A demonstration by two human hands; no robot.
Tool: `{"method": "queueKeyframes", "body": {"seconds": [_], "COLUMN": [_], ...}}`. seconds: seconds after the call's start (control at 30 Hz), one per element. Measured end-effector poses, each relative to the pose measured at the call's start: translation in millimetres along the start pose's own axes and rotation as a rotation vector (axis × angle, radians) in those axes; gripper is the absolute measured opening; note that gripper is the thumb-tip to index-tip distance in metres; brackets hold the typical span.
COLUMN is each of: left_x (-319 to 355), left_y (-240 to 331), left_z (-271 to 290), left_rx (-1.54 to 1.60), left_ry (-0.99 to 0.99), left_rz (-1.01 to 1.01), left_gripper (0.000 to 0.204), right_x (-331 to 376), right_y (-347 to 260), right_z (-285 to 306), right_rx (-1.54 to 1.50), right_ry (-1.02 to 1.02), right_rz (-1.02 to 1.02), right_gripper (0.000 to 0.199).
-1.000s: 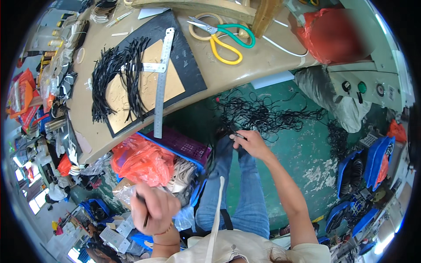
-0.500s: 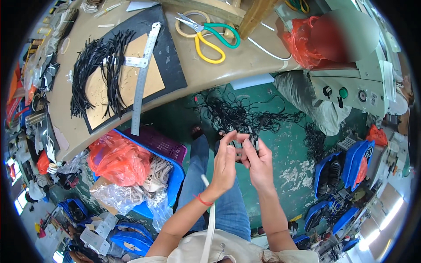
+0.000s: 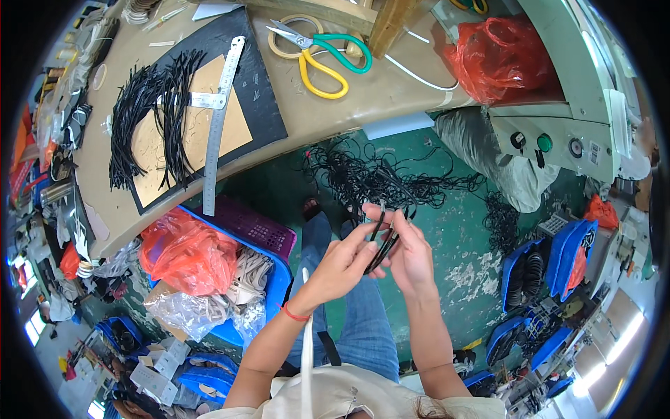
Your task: The person measures and cuts black cables into uniform lengths using a metal ruler and yellow-handled scissors. They repeatedly align the cables against the ruler on a workbench, cut them, and place the finished pieces into a pile.
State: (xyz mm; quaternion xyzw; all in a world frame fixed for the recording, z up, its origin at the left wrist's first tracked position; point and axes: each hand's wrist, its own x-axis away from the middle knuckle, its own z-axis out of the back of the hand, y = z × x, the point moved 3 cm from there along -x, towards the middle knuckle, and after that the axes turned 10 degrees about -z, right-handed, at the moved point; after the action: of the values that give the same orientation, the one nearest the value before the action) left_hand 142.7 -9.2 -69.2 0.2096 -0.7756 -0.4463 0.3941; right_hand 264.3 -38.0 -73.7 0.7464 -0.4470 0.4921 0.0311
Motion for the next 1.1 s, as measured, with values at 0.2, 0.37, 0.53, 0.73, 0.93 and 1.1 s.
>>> {"method": "queueKeyframes", "body": {"seconds": [0.2,0.37,0.53,0.73,0.93,1.1], "left_x": [-3.7,-3.4,-0.4,3.5,6.9,4.9], "left_y": [-0.5,0.1,-0.2,-2.0,-17.0,-20.7], "left_z": [9.8,6.7,8.5,8.9,3.6,4.2], "left_rx": [-0.344,-0.301,-0.193,-0.206,0.124,-0.079], "left_ry": [-0.159,-0.087,-0.113,-0.134,0.115,0.049], "left_rz": [-0.289,-0.165,-0.094,-0.069,-0.055,-0.06], "left_gripper": [0.024,0.024,0.026,0.027,0.029,0.032], "right_x": [-3.3,-3.3,-12.2,-16.7,-13.4,-8.6], "right_y": [-2.0,0.7,0.0,3.8,10.3,13.4], "right_z": [-4.5,-9.0,-6.3,-11.2,-10.5,-14.3], "right_rx": [0.164,0.198,0.263,0.225,0.217,0.28], "right_ry": [0.069,0.017,0.118,0.095,0.074,0.062], "right_rz": [0.038,-0.055,0.039,-0.023,-0.039,-0.157], "right_gripper": [0.046,0.052,0.059,0.063,0.064,0.062]}}
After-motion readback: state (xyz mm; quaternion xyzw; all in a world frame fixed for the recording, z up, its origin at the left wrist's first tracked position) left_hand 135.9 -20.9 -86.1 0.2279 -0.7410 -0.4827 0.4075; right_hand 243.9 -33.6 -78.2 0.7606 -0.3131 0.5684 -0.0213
